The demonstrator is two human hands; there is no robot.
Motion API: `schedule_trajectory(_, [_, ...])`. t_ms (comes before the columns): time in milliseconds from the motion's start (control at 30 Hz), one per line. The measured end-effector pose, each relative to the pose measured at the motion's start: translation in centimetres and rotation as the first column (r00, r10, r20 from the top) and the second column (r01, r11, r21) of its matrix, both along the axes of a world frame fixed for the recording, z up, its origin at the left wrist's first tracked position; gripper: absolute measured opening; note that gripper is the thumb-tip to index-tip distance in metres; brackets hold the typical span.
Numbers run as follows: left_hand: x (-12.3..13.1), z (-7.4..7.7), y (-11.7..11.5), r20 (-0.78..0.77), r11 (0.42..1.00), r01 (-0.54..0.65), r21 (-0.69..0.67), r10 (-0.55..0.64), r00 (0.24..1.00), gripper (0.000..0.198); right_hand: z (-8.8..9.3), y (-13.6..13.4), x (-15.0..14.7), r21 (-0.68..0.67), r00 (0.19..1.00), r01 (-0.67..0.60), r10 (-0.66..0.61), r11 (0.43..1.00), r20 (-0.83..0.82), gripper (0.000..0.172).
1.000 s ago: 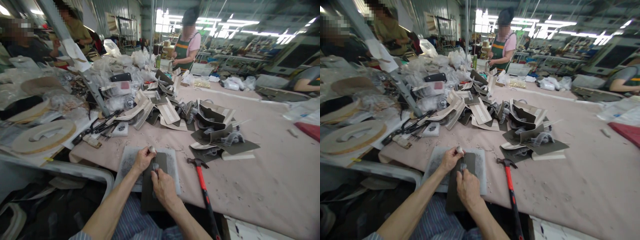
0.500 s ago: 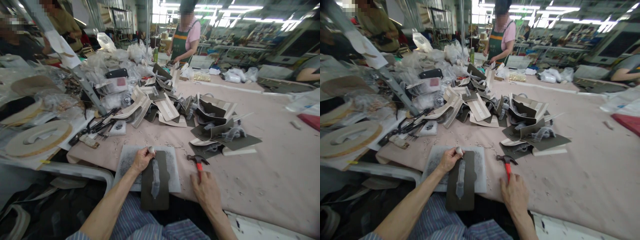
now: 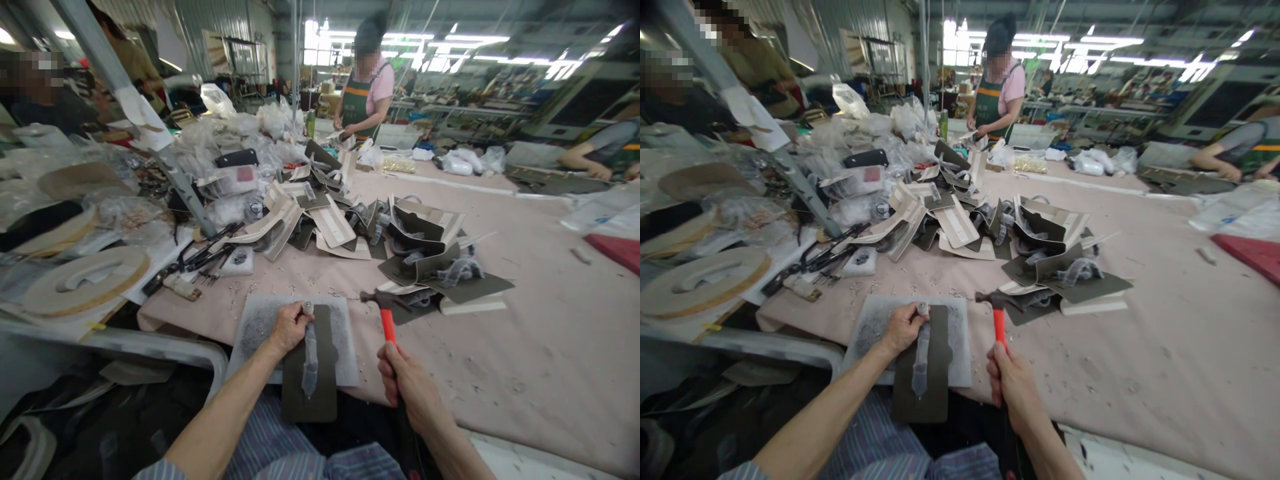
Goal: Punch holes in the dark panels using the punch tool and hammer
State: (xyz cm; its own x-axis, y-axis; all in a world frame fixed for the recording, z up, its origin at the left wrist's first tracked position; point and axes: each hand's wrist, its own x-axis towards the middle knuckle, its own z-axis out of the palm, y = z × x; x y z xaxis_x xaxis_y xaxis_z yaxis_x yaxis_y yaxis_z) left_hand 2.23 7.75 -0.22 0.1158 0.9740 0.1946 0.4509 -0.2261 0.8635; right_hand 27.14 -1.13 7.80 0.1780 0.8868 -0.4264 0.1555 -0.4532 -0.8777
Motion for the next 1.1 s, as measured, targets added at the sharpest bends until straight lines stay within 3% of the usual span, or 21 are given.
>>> schedule_trajectory(67, [0.0,0.0,0.0,0.008,1.0,0.018,0.009,-0.018,1.0,0.006,1.3,0.6,-1.9,0.197,0.966,-0.096,0.043,0.976,0.253,0.041])
schedule_trajectory(133, [0.0,0.0,-0.1,0.015,1.0,0.029,0.002,-0.029,0.999,0.008,2.2,1.5,-3.1,0.306,0.823,-0.309,0.092,0.9,0.561,0.037])
schedule_trajectory(233, [0.0,0.0,-0.1,0.024,0.999,0.022,-0.024,-0.022,0.999,0.011,4.3,3.0,-3.6,0.155,0.531,-0.591,0.237,0.791,0.813,0.028])
schedule_trajectory(300, [0.0,0.0,-0.1,0.028,0.999,0.037,-0.018,-0.037,0.999,0.012,7.0,3.9,-3.4,0.127,0.446,-0.647,0.238,0.752,0.863,0.026])
schedule_trajectory(367, [0.0,0.0,-0.1,0.029,0.998,0.063,0.005,-0.063,0.998,0.013,10.3,4.4,-3.3,0.323,0.535,-0.589,0.057,0.74,0.843,0.028])
schedule_trajectory(433, [0.0,0.0,-0.1,0.029,0.998,0.067,0.017,-0.067,0.997,0.013,12.6,4.5,-3.5,0.611,0.708,-0.401,-0.192,0.682,0.679,0.028])
schedule_trajectory(467, [0.0,-0.1,-0.1,0.03,0.998,0.065,0.019,-0.065,0.997,0.013,13.0,4.4,-3.8,0.718,0.771,-0.285,-0.293,0.635,0.565,0.028])
schedule_trajectory(533, [0.0,-0.2,-0.1,0.027,0.998,0.059,0.015,-0.059,0.998,0.012,11.6,3.9,-4.2,0.791,0.822,-0.195,-0.344,0.58,0.455,0.029])
schedule_trajectory(567, [0.0,-0.2,-0.1,0.023,0.998,0.054,0.011,-0.054,0.998,0.012,10.1,3.6,-4.3,0.762,0.818,-0.242,-0.296,0.601,0.494,0.03])
schedule_trajectory(600, [0.0,-0.2,-0.1,0.018,0.999,0.051,0.008,-0.051,0.999,0.011,8.2,3.2,-4.2,0.679,0.786,-0.361,-0.184,0.639,0.591,0.032])
schedule_trajectory(667, [0.0,-0.2,-0.1,0.011,0.999,0.053,0.007,-0.053,0.999,0.012,4.4,2.5,-3.4,0.36,0.637,-0.542,0.092,0.759,0.765,0.033])
schedule_trajectory(733, [0.0,-0.1,-0.2,0.011,0.998,0.065,0.019,-0.066,0.998,0.013,1.3,1.8,-1.7,0.105,0.533,-0.552,0.254,0.827,0.808,0.029])
schedule_trajectory(767, [0.0,0.0,-0.2,0.012,0.997,0.07,0.024,-0.07,0.997,0.013,0.1,1.5,-0.6,0.041,0.52,-0.521,0.278,0.853,0.808,0.029])
schedule_trajectory(933, [0.1,0.3,-0.2,0.022,0.998,0.051,0.035,-0.052,0.998,0.01,-4.7,-0.4,5.3,-0.059,0.562,-0.361,0.268,0.931,0.783,0.038])
schedule_trajectory(1033, [0.1,0.3,-0.1,0.02,0.998,0.04,0.046,-0.041,0.999,0.007,-6.9,-0.9,6.9,-0.107,0.481,-0.276,0.233,0.955,0.845,0.034])
schedule_trajectory(1100, [0.2,0.3,-0.1,0.014,0.998,0.027,0.059,-0.028,0.999,0.008,-6.8,-0.9,5.6,0.014,0.435,-0.264,0.106,0.964,0.894,0.033])
